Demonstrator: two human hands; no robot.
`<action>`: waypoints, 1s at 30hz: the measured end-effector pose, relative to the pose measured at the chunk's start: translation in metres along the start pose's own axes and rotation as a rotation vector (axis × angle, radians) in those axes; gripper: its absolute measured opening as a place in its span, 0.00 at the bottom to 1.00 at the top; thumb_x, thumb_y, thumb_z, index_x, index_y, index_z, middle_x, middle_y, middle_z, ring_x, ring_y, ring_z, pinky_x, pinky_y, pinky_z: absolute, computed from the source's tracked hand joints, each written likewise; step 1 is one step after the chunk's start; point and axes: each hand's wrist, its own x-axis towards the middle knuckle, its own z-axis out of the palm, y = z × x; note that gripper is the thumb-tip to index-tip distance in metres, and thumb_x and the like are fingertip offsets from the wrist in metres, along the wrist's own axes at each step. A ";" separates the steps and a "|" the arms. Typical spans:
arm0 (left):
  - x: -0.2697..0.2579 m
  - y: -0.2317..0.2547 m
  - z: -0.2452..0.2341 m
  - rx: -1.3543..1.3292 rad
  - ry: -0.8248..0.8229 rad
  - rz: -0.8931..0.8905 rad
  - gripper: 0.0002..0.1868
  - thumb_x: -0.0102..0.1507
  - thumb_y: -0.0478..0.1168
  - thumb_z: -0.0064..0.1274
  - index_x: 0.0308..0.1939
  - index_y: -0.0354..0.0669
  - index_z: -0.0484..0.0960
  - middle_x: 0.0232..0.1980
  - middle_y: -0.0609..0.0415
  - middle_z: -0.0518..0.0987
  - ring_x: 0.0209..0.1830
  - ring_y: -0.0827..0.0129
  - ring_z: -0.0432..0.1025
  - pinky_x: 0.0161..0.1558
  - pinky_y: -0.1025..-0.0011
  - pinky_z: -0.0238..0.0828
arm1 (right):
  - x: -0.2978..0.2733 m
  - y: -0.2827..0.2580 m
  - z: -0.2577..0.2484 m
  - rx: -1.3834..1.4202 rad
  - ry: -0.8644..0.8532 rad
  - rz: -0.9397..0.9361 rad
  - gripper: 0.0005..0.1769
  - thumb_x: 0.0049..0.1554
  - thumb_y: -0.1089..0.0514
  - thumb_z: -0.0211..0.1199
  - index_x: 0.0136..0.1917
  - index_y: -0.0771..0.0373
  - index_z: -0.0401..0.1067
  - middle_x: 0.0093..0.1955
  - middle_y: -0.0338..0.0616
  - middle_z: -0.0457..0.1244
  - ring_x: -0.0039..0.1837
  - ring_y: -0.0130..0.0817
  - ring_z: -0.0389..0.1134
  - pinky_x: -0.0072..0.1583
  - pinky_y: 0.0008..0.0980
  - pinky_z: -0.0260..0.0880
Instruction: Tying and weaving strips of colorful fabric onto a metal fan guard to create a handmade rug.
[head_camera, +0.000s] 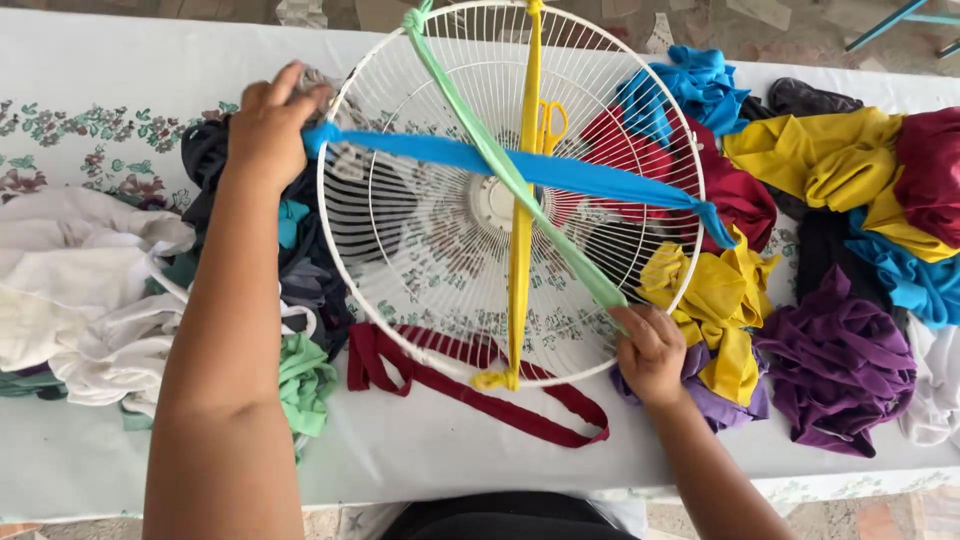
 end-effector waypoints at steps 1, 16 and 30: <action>0.010 0.004 -0.002 -0.001 0.003 0.004 0.35 0.59 0.25 0.60 0.67 0.60 0.81 0.78 0.55 0.69 0.64 0.51 0.69 0.56 0.59 0.72 | -0.004 0.002 0.003 -0.003 0.003 0.001 0.20 0.47 0.74 0.60 0.53 0.63 0.76 0.48 0.50 0.68 0.48 0.48 0.70 0.51 0.40 0.70; -0.027 0.009 -0.167 -0.035 -0.467 -0.440 0.37 0.51 0.64 0.69 0.56 0.46 0.84 0.54 0.44 0.82 0.50 0.46 0.78 0.52 0.53 0.74 | 0.004 -0.048 0.027 -0.152 -0.013 0.083 0.21 0.49 0.69 0.61 0.57 0.60 0.74 0.48 0.46 0.66 0.50 0.49 0.67 0.53 0.46 0.66; -0.147 0.336 -0.141 -1.270 -0.777 -0.090 0.20 0.66 0.49 0.51 0.54 0.39 0.81 0.42 0.49 0.83 0.35 0.63 0.79 0.40 0.65 0.77 | 0.003 -0.065 0.014 0.169 -0.072 0.176 0.14 0.60 0.61 0.66 0.60 0.58 0.77 0.51 0.47 0.70 0.52 0.44 0.70 0.56 0.39 0.69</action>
